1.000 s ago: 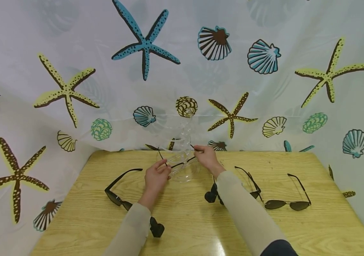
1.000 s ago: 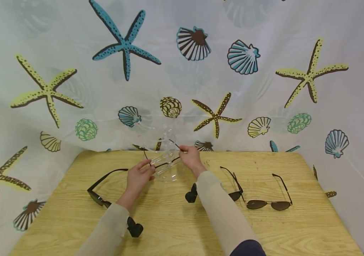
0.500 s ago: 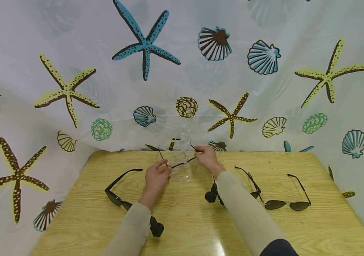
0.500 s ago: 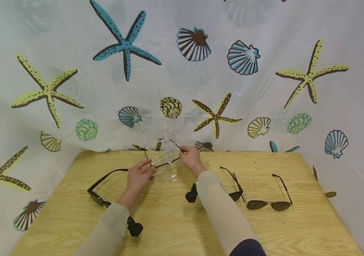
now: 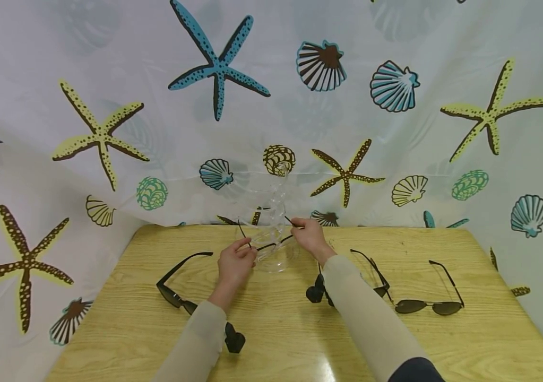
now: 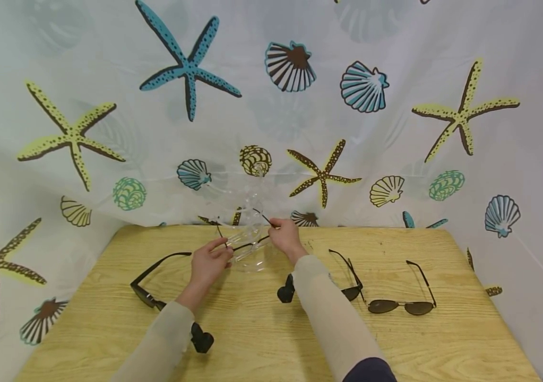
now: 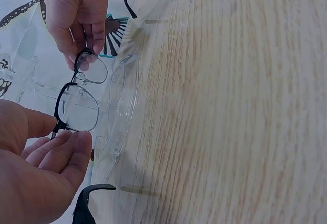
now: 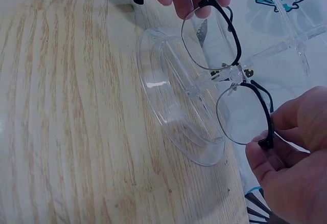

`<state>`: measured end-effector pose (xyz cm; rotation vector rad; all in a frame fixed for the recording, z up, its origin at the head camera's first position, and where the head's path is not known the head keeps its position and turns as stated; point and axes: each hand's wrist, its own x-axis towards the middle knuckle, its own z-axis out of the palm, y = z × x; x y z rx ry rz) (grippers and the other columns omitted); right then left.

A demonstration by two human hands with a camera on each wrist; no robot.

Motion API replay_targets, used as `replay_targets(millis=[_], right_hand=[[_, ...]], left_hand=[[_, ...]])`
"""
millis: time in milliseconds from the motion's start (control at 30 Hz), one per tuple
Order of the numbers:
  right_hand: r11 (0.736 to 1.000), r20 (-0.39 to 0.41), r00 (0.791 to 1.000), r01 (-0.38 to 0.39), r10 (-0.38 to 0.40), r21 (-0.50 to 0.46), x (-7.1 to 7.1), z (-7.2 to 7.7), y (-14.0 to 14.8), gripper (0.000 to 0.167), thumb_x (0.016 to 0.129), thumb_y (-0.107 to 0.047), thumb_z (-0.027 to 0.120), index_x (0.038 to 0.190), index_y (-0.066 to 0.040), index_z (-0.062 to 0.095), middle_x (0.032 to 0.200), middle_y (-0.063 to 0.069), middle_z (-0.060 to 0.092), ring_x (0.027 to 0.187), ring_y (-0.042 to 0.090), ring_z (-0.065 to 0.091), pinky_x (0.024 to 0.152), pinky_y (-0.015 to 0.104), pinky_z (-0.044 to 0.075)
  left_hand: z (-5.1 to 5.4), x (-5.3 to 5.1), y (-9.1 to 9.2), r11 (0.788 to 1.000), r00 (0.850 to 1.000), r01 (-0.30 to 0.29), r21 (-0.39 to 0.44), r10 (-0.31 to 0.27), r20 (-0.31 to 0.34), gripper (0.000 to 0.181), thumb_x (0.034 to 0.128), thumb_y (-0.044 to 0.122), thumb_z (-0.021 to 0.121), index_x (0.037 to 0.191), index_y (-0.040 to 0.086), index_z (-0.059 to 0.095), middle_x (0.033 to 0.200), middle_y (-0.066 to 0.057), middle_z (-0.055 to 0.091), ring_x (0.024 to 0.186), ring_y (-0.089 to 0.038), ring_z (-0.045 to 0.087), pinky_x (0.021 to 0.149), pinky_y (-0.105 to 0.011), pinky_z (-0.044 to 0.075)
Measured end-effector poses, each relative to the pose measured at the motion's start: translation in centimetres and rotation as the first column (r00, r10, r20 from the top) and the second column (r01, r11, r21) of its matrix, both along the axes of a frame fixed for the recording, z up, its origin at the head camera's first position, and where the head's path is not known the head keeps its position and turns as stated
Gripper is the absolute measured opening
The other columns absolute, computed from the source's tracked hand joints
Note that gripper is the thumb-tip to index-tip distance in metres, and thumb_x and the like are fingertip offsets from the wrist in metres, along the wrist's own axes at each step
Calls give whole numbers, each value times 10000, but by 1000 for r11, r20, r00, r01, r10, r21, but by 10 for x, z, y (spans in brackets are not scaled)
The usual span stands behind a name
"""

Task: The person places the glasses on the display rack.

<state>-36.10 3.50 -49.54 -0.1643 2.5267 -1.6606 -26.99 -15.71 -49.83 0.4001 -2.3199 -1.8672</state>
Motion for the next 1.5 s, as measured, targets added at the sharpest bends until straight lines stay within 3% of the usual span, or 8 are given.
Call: replay_targets(millis=[200,333,633,767,900,1067,1267,1500], right_hand=[[1000,0,1000,-3,3,3,1,2,1,421,1074,-70,542,1484,15,581,1494,221,601,1138,310,636,677,281,383],[1000,-7,1000,-11,11,14,2,4,2,421,1073,-67,535,1481,28,578,1491,233,599,1215,341,644,707,286,407],[999,-27,999,-17,18,50,4,7,6,438,1070,-81,544,1497,17,564,1473,225,608,1339,388,602,976,454,555],[996,-38,999,-22,25,82,4,8,9,445,1065,-89,547,1497,16,564,1470,234,607,1323,393,608,963,461,560],[993,-51,998,-32,38,114,5,10,12,446,1069,-91,536,1500,24,555,1492,258,580,1333,402,599,984,481,561],[990,-90,995,-28,41,136,9,19,17,441,1079,-106,527,1500,23,553,1499,272,565,1324,410,604,979,501,570],[993,-129,992,30,-15,111,21,36,21,400,1078,-162,557,1448,-24,624,1440,224,621,1265,380,643,937,495,581],[997,-156,987,44,-34,64,46,47,23,346,1056,-160,594,1359,-23,691,1323,192,697,1202,366,673,971,500,575]], left_hand=[[-1,-1,1,1000,1000,2,-25,-1,4,392,1028,73,665,1418,44,657,1256,-259,734,1007,-411,772,678,-240,597],[-2,-1,1,999,1000,5,-45,-4,7,399,1031,90,665,1428,55,653,1265,-253,733,1026,-416,767,688,-240,601],[-2,-1,0,996,1000,21,-87,-20,17,412,1033,125,674,1443,89,648,1258,-223,747,1062,-393,758,670,-230,560],[-1,1,-2,994,999,41,-104,-39,27,426,1038,137,667,1462,106,632,1261,-212,749,1103,-373,752,678,-253,562],[1,4,-4,987,998,63,-148,-61,21,436,1040,154,668,1472,117,621,1249,-192,760,1123,-350,752,821,-385,621],[9,12,-13,969,994,110,-221,-111,8,486,1042,187,663,1514,110,575,1258,-186,758,1159,-356,737,988,-538,582],[23,27,-34,931,980,191,-310,-200,3,501,1055,244,657,1524,96,563,1278,-214,741,1170,-367,729,931,-505,611],[39,46,-60,877,956,256,-406,-292,-27,389,1047,178,660,1407,30,657,1163,-223,770,1050,-360,755,823,-452,633]])
